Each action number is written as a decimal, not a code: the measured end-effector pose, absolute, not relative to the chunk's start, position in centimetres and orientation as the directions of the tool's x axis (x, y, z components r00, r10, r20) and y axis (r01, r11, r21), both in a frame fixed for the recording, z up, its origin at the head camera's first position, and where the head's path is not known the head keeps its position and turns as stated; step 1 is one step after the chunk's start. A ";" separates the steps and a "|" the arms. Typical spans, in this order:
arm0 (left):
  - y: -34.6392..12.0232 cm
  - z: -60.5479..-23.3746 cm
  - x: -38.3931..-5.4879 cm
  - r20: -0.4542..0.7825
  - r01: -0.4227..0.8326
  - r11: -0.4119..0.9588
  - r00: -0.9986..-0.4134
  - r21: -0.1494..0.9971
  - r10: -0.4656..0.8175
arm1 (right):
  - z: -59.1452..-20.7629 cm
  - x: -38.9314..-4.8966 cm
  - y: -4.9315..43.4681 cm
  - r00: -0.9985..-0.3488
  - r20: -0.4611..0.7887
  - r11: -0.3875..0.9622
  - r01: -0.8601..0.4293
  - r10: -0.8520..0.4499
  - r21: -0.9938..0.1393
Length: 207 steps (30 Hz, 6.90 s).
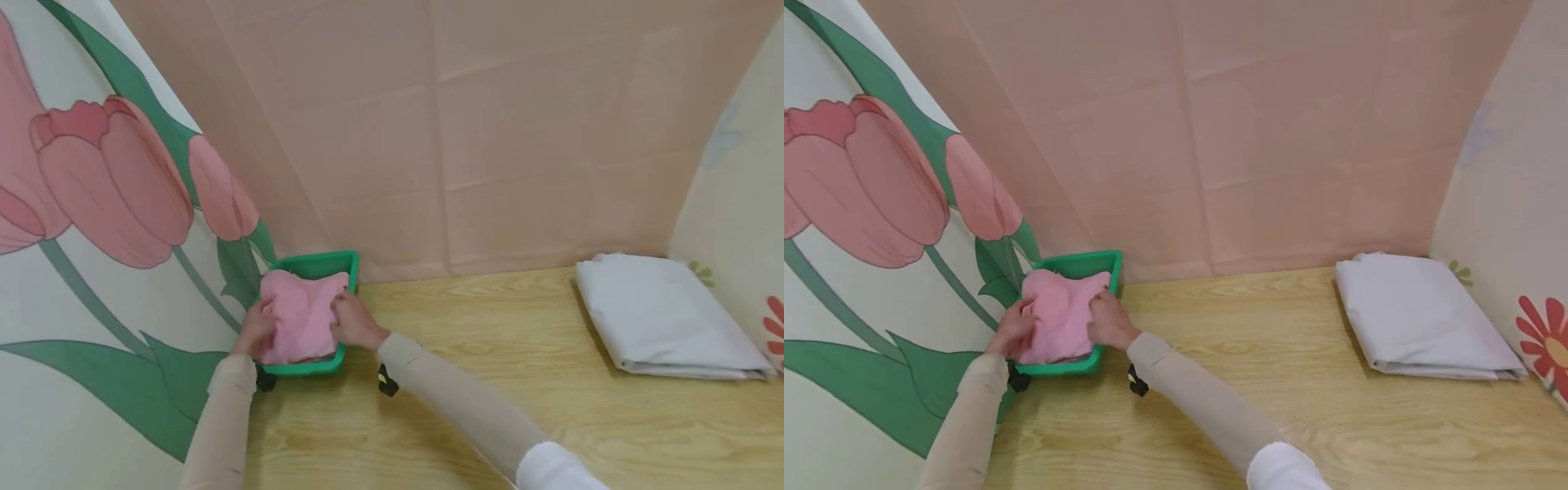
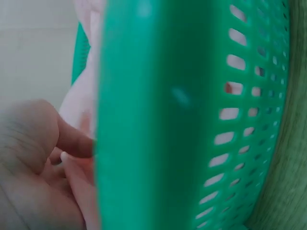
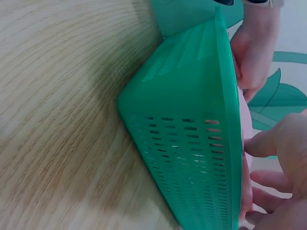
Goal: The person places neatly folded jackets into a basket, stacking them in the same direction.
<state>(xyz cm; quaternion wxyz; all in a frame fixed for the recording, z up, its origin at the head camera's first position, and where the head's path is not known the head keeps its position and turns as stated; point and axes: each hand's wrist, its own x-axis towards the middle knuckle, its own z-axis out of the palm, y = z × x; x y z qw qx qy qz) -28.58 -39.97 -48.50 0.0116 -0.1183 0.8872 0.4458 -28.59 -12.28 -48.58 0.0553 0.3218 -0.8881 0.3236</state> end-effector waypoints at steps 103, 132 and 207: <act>-14.6 -46.3 -25.4 0.156 0.147 0.451 -0.988 0.881 0.018 | -47.3 -24.7 19.3 -0.957 0.212 0.503 -0.285 -0.198 -0.816; -5.5 -46.1 -26.5 0.157 0.205 0.346 -0.974 0.916 0.161 | -45.2 -22.5 28.4 -0.979 0.201 0.549 -0.182 -0.026 -0.816; 18.6 -51.8 -22.8 0.016 0.170 0.365 -0.921 0.915 0.389 | -55.3 -18.3 51.6 -0.960 0.055 0.811 0.199 0.273 -0.549</act>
